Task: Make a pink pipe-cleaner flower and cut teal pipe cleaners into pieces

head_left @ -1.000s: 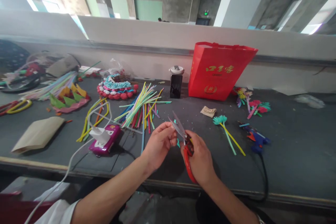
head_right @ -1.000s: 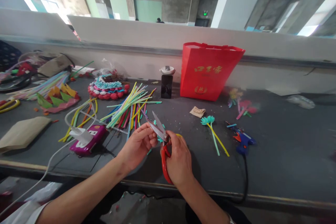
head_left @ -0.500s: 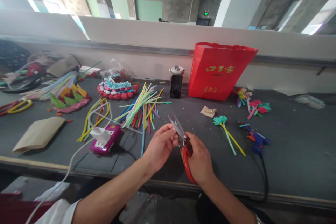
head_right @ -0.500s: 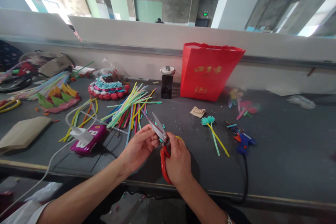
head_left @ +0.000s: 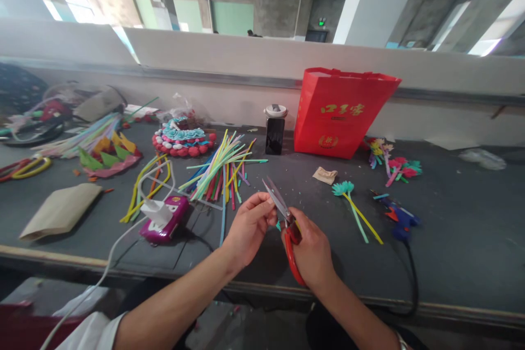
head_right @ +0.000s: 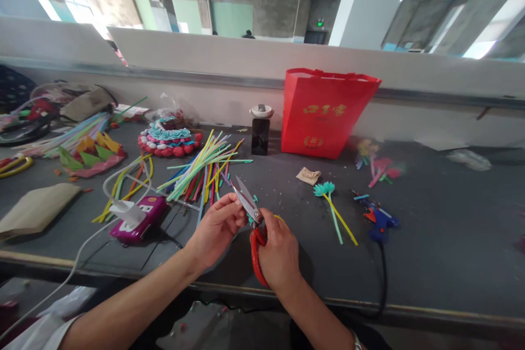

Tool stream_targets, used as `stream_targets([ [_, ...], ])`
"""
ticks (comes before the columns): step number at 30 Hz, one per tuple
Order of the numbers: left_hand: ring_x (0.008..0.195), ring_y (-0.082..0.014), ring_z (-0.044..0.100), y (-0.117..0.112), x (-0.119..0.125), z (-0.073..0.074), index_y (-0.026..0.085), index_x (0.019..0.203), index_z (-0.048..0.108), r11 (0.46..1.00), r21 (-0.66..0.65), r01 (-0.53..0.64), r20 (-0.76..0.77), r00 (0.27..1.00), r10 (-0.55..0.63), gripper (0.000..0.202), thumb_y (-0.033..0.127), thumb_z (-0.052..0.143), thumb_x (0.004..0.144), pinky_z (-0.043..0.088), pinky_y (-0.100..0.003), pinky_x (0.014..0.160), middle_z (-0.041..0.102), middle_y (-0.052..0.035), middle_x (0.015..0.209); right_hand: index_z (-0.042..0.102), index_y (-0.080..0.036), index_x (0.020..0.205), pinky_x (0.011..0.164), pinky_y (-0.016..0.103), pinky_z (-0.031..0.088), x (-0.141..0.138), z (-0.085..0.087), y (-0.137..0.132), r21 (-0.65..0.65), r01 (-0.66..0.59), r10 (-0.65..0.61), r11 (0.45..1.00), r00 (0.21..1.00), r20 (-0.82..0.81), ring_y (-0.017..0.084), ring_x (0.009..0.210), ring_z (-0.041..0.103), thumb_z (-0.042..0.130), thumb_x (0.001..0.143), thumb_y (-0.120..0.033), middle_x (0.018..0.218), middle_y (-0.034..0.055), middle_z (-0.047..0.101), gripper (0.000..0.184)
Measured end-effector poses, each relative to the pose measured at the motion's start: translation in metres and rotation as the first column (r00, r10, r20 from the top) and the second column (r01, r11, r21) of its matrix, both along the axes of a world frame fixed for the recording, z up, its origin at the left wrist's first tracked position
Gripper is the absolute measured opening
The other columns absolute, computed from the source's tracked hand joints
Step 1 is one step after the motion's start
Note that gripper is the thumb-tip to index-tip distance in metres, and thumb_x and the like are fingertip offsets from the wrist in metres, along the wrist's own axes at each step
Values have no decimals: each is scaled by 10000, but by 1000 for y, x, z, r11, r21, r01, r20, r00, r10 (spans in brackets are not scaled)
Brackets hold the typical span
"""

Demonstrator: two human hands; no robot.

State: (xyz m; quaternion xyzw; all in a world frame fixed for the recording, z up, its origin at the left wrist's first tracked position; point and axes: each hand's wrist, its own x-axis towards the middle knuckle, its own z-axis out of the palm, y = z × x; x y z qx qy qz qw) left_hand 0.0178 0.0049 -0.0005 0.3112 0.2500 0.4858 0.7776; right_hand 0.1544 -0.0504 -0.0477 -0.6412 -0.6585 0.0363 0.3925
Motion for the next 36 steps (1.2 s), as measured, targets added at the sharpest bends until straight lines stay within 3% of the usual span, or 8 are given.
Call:
stream_targets([
  [4,575,-74,478,0,-1,0,151,770,615,1000,16,8,-15,1000,-8,130,206,734,772,383,-192,568,546,16,641,607,-189,1154,749,299,507,1,1,0,29,-4,3,1000,1000,6,221,856,684,527,835,-169,945,62,720,329],
  [14,562,-69,458,0,-2,4,150,781,626,998,70,3,-23,1000,-1,126,237,717,793,369,-196,561,528,25,637,645,-203,1115,576,235,446,3,8,1,-14,19,-20,1000,998,-59,152,569,625,531,872,-242,694,-12,683,271],
  [21,575,-78,481,1,-3,6,152,757,611,999,34,-2,12,1000,2,144,221,737,759,386,-204,568,539,22,649,606,-216,1150,721,287,502,1,6,1,-20,-1,0,1000,1000,-25,200,814,679,558,857,-235,937,40,714,298],
  [36,570,-79,494,-4,0,4,149,769,612,999,41,29,-5,1000,-29,134,227,720,782,393,-201,589,563,15,633,584,-201,1168,774,310,522,-2,6,-1,-13,-36,35,999,997,-67,210,856,679,536,855,-197,966,56,712,316],
])
